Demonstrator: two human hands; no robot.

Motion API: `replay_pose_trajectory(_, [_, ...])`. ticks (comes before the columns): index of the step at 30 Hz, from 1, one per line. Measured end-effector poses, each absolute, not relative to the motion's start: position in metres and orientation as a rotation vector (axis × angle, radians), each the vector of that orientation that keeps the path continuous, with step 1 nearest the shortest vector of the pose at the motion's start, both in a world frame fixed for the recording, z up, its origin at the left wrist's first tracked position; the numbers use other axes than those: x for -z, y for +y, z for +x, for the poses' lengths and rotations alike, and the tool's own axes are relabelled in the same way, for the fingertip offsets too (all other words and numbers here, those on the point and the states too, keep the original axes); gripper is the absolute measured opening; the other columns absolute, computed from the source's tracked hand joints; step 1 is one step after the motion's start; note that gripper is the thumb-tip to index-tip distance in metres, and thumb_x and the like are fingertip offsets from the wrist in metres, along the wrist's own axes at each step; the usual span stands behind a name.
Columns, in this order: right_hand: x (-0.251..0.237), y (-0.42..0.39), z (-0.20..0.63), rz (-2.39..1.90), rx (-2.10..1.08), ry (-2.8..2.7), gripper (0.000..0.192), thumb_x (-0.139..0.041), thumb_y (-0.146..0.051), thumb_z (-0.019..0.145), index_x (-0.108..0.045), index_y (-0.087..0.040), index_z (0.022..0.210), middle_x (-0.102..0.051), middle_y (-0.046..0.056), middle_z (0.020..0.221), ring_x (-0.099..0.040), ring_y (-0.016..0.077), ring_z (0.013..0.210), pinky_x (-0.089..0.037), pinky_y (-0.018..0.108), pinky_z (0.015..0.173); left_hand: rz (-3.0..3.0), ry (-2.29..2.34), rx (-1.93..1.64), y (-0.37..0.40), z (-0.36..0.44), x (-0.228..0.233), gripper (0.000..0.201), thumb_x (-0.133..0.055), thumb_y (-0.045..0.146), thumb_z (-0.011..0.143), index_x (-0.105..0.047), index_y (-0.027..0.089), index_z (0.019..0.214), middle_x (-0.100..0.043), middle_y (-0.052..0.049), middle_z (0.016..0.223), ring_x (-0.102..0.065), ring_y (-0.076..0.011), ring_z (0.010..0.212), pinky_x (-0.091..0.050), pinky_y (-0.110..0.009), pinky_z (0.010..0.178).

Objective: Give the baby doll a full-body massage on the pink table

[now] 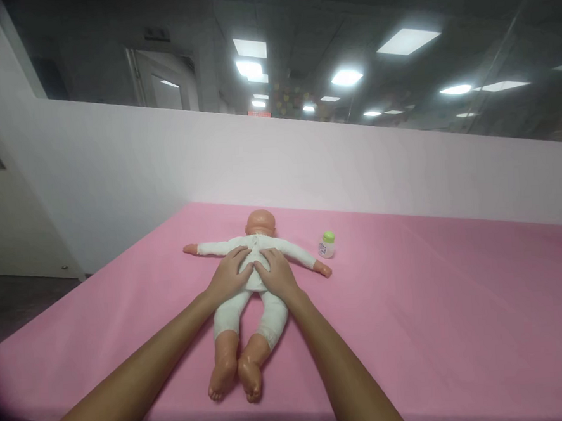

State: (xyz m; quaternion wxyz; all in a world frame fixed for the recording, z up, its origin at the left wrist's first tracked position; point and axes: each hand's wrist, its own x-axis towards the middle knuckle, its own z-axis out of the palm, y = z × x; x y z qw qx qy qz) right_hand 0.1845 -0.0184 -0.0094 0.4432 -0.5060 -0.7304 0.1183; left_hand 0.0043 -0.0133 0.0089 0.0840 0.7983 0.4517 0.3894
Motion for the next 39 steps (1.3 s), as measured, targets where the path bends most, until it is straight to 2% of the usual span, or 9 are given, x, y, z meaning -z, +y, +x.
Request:
replay_pose_trajectory(5, [0.015, -0.016, 0.186, -1.226, -0.327, -1.828, 0.053, -0.052, -0.042, 0.097, -0.052, -0.023, 0.146, -0.051, 0.009, 0.151, -0.044, 0.0275, 0.142, -0.033, 0.050, 0.121, 2.389, 1.348, -1.146, -0.008, 0.004, -0.002, 0.052, -0.053, 0.035, 0.095, -0.053, 0.016, 0.143, -0.044, -0.014, 0.157, -0.037, -0.0301, 0.148, -0.030, -0.053, 0.123])
replay_pose_trajectory(9, [0.017, -0.014, 0.186, -1.222, -0.350, -1.841, 0.056, -0.051, -0.043, 0.097, -0.049, -0.023, 0.149, -0.045, 0.009, 0.158, -0.037, 0.0266, 0.148, -0.026, 0.049, 0.125, 2.370, 1.354, -1.074, -0.007, 0.003, 0.000, 0.058, -0.050, 0.038, 0.097, -0.047, 0.015, 0.149, -0.034, -0.015, 0.163, -0.028, -0.0306, 0.153, -0.025, -0.054, 0.125])
replay_pose_trajectory(17, [0.016, -0.014, 0.186, -1.220, -0.346, -1.844, 0.052, -0.051, -0.041, 0.097, -0.052, -0.023, 0.146, -0.049, 0.008, 0.155, -0.042, 0.0265, 0.145, -0.030, 0.049, 0.123, 2.332, 1.325, -0.978, -0.008, 0.001, -0.009, 0.055, -0.050, 0.041, 0.097, -0.050, 0.018, 0.147, -0.044, -0.014, 0.157, -0.037, -0.0310, 0.147, -0.029, -0.054, 0.123])
replay_pose_trajectory(23, [0.012, -0.017, 0.183, -1.224, -0.317, -1.803, 0.049, -0.054, -0.037, 0.094, -0.055, -0.023, 0.141, -0.055, 0.010, 0.146, -0.049, 0.0273, 0.137, -0.036, 0.048, 0.118, 2.377, 1.288, -1.068, -0.010, 0.002, -0.011, 0.044, -0.053, 0.036, 0.095, -0.059, 0.020, 0.135, -0.059, -0.012, 0.134, -0.054, -0.0299, 0.128, -0.043, -0.050, 0.111])
replay_pose_trajectory(28, [0.009, -0.021, 0.182, -1.211, -0.299, -1.777, 0.045, -0.054, -0.036, 0.094, -0.055, -0.024, 0.138, -0.058, 0.009, 0.136, -0.054, 0.0255, 0.129, -0.042, 0.045, 0.114, 2.449, 1.311, -1.194, -0.015, 0.005, -0.012, 0.037, -0.054, 0.033, 0.093, -0.063, 0.020, 0.127, -0.061, -0.011, 0.123, -0.057, -0.0287, 0.119, -0.048, -0.047, 0.105])
replay_pose_trajectory(33, [0.010, -0.019, 0.183, -1.196, -0.311, -1.805, 0.043, -0.053, -0.036, 0.095, -0.059, -0.024, 0.136, -0.059, 0.008, 0.139, -0.052, 0.0261, 0.133, -0.038, 0.046, 0.117, 2.433, 1.309, -1.209, -0.015, 0.006, -0.011, 0.041, -0.053, 0.031, 0.093, -0.062, 0.019, 0.131, -0.060, -0.011, 0.137, -0.055, -0.0288, 0.129, -0.042, -0.048, 0.115])
replay_pose_trajectory(36, [0.011, -0.018, 0.183, -1.195, -0.323, -1.808, 0.044, -0.053, -0.036, 0.095, -0.058, -0.023, 0.138, -0.059, 0.007, 0.143, -0.051, 0.0261, 0.135, -0.037, 0.046, 0.117, 2.420, 1.332, -1.114, -0.014, 0.006, -0.010, 0.050, -0.050, 0.032, 0.096, -0.055, 0.015, 0.142, -0.050, -0.013, 0.152, -0.044, -0.0306, 0.143, -0.034, -0.050, 0.121])
replay_pose_trajectory(39, [0.009, -0.019, 0.183, -1.206, -0.329, -1.799, 0.043, -0.054, -0.036, 0.095, -0.061, -0.022, 0.135, -0.062, 0.008, 0.139, -0.055, 0.0267, 0.130, -0.040, 0.046, 0.114, 2.404, 1.363, -1.057, -0.014, 0.006, -0.011, 0.054, -0.049, 0.033, 0.096, -0.052, 0.012, 0.146, -0.046, -0.014, 0.156, -0.037, -0.0311, 0.149, -0.030, -0.051, 0.124])
